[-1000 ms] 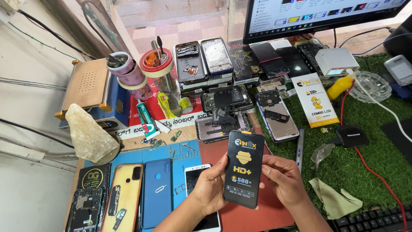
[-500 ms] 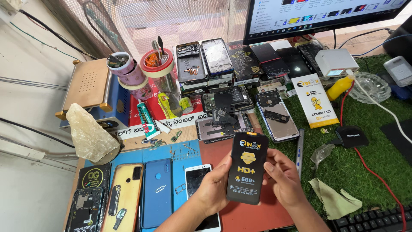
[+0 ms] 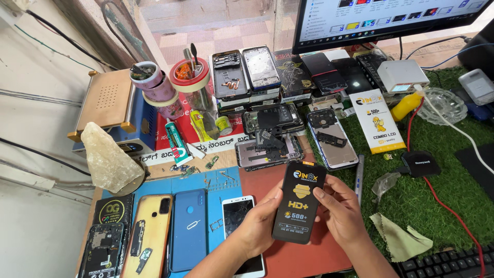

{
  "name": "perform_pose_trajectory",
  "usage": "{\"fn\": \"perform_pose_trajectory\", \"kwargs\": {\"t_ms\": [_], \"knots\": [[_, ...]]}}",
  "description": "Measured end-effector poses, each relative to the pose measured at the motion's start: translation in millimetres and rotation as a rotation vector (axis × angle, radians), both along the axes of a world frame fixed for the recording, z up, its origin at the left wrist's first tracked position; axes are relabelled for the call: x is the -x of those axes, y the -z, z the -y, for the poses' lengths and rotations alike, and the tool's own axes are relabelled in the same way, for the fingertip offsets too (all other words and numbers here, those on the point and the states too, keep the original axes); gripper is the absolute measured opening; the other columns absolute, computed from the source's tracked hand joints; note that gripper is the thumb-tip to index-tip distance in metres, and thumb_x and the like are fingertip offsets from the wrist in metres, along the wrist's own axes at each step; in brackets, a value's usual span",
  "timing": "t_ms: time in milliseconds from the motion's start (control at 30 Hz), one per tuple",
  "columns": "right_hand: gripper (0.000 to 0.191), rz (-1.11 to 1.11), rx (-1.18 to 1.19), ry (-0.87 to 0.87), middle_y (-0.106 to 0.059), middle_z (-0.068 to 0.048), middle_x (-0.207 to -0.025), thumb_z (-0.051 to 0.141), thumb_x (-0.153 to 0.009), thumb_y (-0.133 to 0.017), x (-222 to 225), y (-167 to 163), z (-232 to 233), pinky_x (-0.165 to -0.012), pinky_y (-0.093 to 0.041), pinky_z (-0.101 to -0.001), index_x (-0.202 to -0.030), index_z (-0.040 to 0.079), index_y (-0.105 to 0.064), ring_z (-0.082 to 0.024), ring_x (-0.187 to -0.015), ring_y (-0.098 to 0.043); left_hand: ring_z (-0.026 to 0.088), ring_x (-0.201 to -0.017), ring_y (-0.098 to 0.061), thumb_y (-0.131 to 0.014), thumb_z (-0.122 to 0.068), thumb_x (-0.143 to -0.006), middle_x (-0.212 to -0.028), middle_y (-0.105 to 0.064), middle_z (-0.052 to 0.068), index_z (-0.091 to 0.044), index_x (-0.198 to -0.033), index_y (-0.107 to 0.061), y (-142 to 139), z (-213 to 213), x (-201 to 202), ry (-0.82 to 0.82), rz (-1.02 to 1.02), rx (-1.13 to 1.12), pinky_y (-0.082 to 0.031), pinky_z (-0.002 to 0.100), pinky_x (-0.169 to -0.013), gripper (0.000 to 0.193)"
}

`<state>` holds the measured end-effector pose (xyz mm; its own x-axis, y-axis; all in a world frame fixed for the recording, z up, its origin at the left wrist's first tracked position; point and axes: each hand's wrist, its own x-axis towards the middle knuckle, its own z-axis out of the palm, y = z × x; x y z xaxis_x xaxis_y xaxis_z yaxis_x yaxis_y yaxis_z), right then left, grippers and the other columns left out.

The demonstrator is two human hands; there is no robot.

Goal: The person holds up a replacement display panel and powers it on to test it, then opens a smartphone, removes the battery and internal components from the old screen assembly, and presses the new display and frame together by hand.

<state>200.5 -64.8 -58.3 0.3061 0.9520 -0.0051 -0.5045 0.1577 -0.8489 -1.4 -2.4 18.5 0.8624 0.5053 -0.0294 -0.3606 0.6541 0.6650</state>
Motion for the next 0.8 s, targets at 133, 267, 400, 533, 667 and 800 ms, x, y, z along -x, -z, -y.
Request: {"fn": "perform_pose_trajectory", "kwargs": {"t_ms": [133, 267, 400, 533, 667, 800], "knots": [[0.033, -0.026, -0.007, -0.006, -0.073, -0.011, -0.105, 0.001, -0.097, -0.063, -3, 5, 0, -0.053, -0.053, -0.0259, -0.129, -0.003, -0.063, -0.014, -0.089, -0.069, 0.029, -0.117, -0.067, -0.055, -0.055, -0.099, -0.144, -0.057, 0.012, -0.014, -0.167, -0.022, 0, 0, 1, 0.010, -0.005, -0.019, -0.056, 0.041, -0.098, 0.087], [0.033, -0.021, 0.006, 0.000, -0.073, -0.011, -0.104, 0.000, -0.097, -0.065, -3, 6, -1, -0.063, -0.052, -0.0279, -0.129, -0.005, -0.064, -0.015, -0.087, -0.068, 0.026, -0.117, -0.068, -0.052, -0.049, -0.103, -0.141, -0.059, 0.013, -0.011, -0.164, -0.028, 8, -2, 2, -0.023, -0.015, -0.043, -0.057, 0.040, -0.099, 0.075], [0.033, 0.092, -0.003, 0.009, -0.074, -0.008, -0.105, -0.002, -0.091, -0.066, 0, 6, -2, -0.085, -0.053, -0.0271, -0.124, -0.006, -0.066, -0.011, -0.095, -0.068, 0.016, -0.114, -0.066, -0.058, -0.028, -0.104, -0.132, -0.062, 0.009, -0.007, -0.155, -0.041, 20, -2, 0, -0.158, -0.193, -0.145, -0.055, 0.034, -0.098, 0.058], [0.032, 0.187, -0.006, -0.060, -0.074, -0.008, -0.099, -0.001, -0.091, -0.070, 2, 6, 1, -0.080, -0.052, -0.0259, -0.122, -0.008, -0.069, -0.010, -0.089, -0.067, 0.012, -0.103, -0.064, -0.070, -0.006, -0.098, -0.118, -0.063, 0.006, -0.004, -0.140, -0.047, 29, 1, -2, -0.257, -0.215, -0.278, -0.055, 0.031, -0.092, 0.048], [0.034, 0.454, 0.096, -0.085, -0.069, -0.007, -0.084, 0.003, -0.090, -0.074, 1, 5, 5, -0.060, -0.046, -0.0257, -0.123, -0.007, -0.073, -0.009, -0.070, -0.060, 0.010, -0.104, -0.066, -0.072, -0.003, -0.091, -0.116, -0.067, 0.005, -0.005, -0.135, -0.049, 28, 3, -4, -0.315, -0.276, -0.279, -0.056, 0.028, -0.089, 0.049], [0.039, 0.314, -0.026, -0.156, -0.073, -0.009, -0.093, 0.006, -0.091, -0.067, 1, 0, 7, -0.065, -0.052, -0.0262, -0.126, -0.010, -0.066, -0.012, -0.077, -0.065, 0.011, -0.101, -0.069, -0.072, -0.003, -0.089, -0.113, -0.070, 0.005, -0.005, -0.136, -0.049, 24, 0, -3, -0.267, -0.230, -0.117, -0.057, 0.029, -0.089, 0.052]]}}
